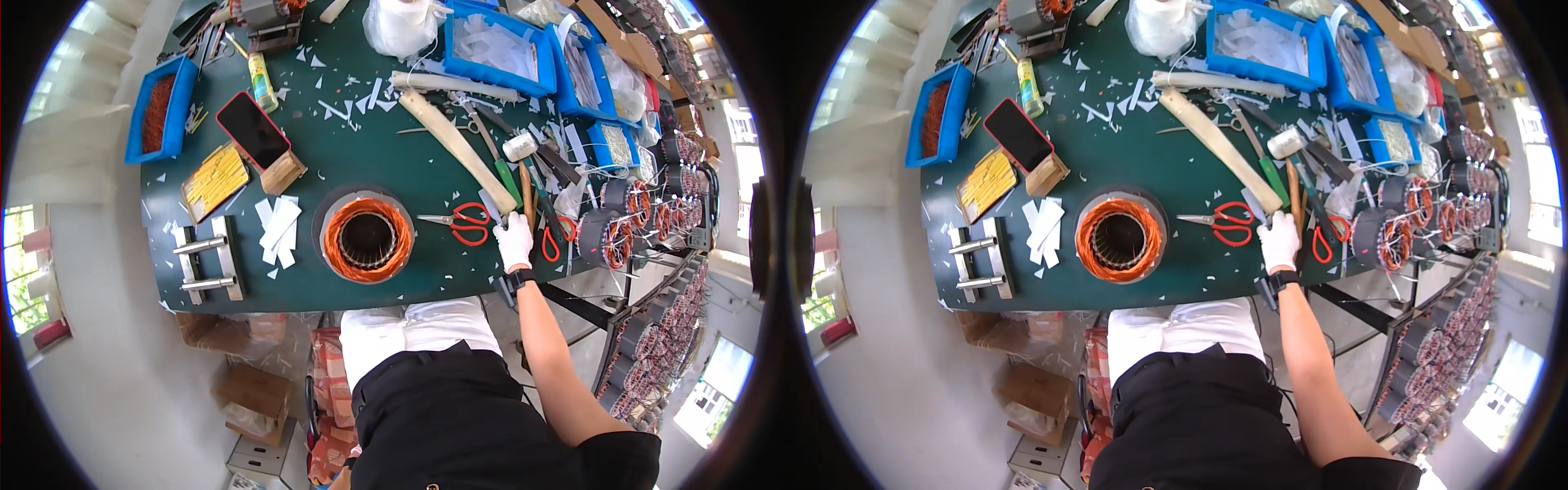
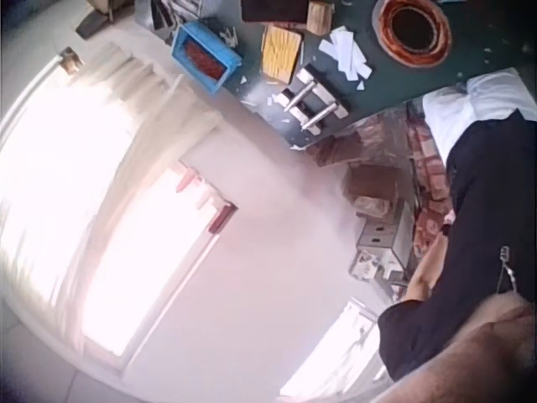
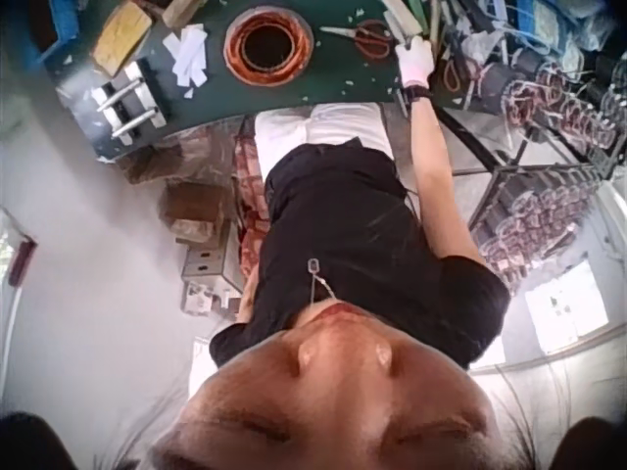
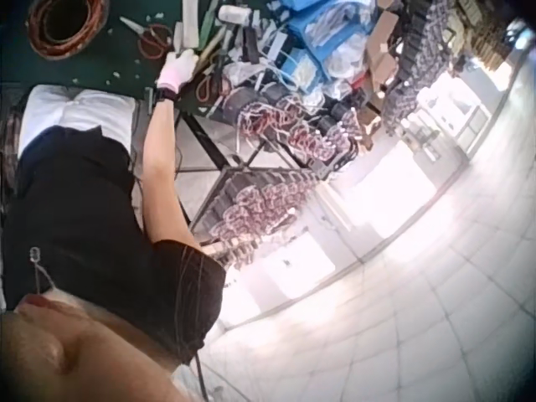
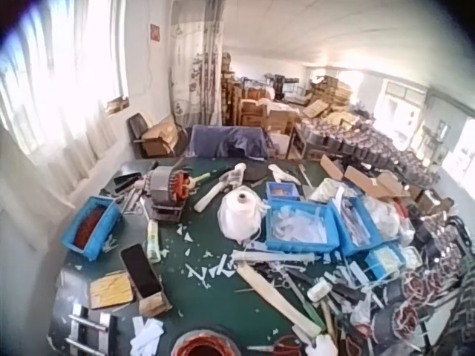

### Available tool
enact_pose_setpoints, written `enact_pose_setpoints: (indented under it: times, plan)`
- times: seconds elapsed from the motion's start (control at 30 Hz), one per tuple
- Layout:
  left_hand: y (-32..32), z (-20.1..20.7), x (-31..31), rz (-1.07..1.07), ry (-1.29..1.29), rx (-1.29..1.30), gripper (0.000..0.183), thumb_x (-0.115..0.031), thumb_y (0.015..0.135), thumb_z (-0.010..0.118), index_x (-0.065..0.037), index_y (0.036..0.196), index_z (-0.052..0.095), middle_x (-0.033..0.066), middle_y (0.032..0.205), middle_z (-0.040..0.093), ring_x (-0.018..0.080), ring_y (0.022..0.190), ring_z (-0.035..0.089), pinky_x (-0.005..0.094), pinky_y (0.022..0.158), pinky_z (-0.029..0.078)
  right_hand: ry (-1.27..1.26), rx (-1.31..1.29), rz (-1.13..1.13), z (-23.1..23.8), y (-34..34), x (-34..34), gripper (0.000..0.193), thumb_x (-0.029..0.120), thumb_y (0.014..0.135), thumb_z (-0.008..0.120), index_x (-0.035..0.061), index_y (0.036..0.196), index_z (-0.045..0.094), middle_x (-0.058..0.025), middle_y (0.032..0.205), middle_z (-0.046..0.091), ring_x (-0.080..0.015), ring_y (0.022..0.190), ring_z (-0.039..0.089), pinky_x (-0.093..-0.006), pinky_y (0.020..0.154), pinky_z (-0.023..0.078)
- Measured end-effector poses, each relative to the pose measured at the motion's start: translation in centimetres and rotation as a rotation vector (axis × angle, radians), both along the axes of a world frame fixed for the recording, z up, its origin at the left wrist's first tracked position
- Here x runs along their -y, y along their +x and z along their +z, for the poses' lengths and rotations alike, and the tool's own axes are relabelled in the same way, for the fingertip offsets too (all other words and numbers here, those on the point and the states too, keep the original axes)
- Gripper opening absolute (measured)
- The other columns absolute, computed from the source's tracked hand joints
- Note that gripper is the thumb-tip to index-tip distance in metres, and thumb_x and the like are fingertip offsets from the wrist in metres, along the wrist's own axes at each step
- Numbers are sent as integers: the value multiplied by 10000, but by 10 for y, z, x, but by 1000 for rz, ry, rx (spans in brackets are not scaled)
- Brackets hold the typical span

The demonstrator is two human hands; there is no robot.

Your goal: Assembling or repairing a motor stator by inserting insulation and shaping the coils using manual tools.

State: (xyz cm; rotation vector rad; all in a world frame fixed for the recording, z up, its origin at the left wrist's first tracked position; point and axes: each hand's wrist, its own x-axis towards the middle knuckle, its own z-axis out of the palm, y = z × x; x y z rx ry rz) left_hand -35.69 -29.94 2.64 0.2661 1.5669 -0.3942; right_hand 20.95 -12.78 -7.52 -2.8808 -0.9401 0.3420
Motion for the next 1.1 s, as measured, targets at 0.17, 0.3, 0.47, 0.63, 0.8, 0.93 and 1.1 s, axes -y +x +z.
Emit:
enact_pose_setpoints:
  times: [0.17, 0.3, 0.47, 0.63, 0.8, 0.93, 1.1]
  plan:
    - [30, 5, 19, 19, 69, -16, 605, -276, 823, 594, -8, 1303, 342, 234, 1266, 444, 338, 1101, 497, 427, 930, 403, 185, -443, -57, 63, 3, 36, 291, 122, 751, 614, -16, 994, 532, -201, 803, 599, -348, 738, 600, -402, 669, 459]
    - [9, 41, 25, -121, 24, -75, 589, -270, 824, 594, -10, 1296, 354, 228, 1257, 455, 330, 1087, 505, 425, 923, 408, -21, -354, 199, 62, 6, 168, 392, 30, 806, 501, -12, 1194, 459, -247, 1054, 580, -406, 981, 564, -434, 819, 457]
    - [-40, 89, -2, -424, -11, -191, 570, -262, 825, 592, -13, 1286, 368, 220, 1246, 467, 321, 1070, 515, 423, 913, 414, -606, -328, -230, 144, 104, 507, 219, 93, 861, 478, 25, 1047, 571, -169, 924, 599, -325, 867, 578, -365, 729, 464]
    - [-41, 30, -102, -732, 412, -326, 551, -254, 826, 591, -15, 1276, 382, 212, 1235, 480, 311, 1052, 526, 420, 903, 420, -1023, -450, -301, 142, 1, 529, 206, 115, 839, 496, 26, 1009, 572, -167, 890, 594, -332, 839, 582, -376, 716, 471]
    - [-2, -55, -208, -945, 770, -251, 533, -247, 827, 590, -17, 1266, 396, 205, 1224, 492, 302, 1034, 536, 418, 893, 426, -1064, -821, 3, 63, -121, 535, 198, 138, 818, 515, 27, 972, 572, -165, 856, 590, -339, 811, 586, -387, 703, 478]
    - [38, -116, -260, -1089, 920, -207, 518, -241, 827, 589, -19, 1259, 408, 199, 1216, 502, 294, 1020, 544, 416, 886, 431, -966, -1056, 235, -30, -202, 569, 196, 156, 800, 529, 28, 942, 573, -163, 829, 586, -345, 788, 589, -396, 693, 484]
    - [44, -174, -297, -1191, 982, -229, 499, -233, 828, 588, -22, 1249, 422, 191, 1205, 515, 285, 1003, 554, 414, 876, 437, -707, -1008, 596, -104, -257, 460, 153, 154, 777, 527, 42, 861, 587, -142, 790, 585, -320, 723, 591, -431, 633, 490]
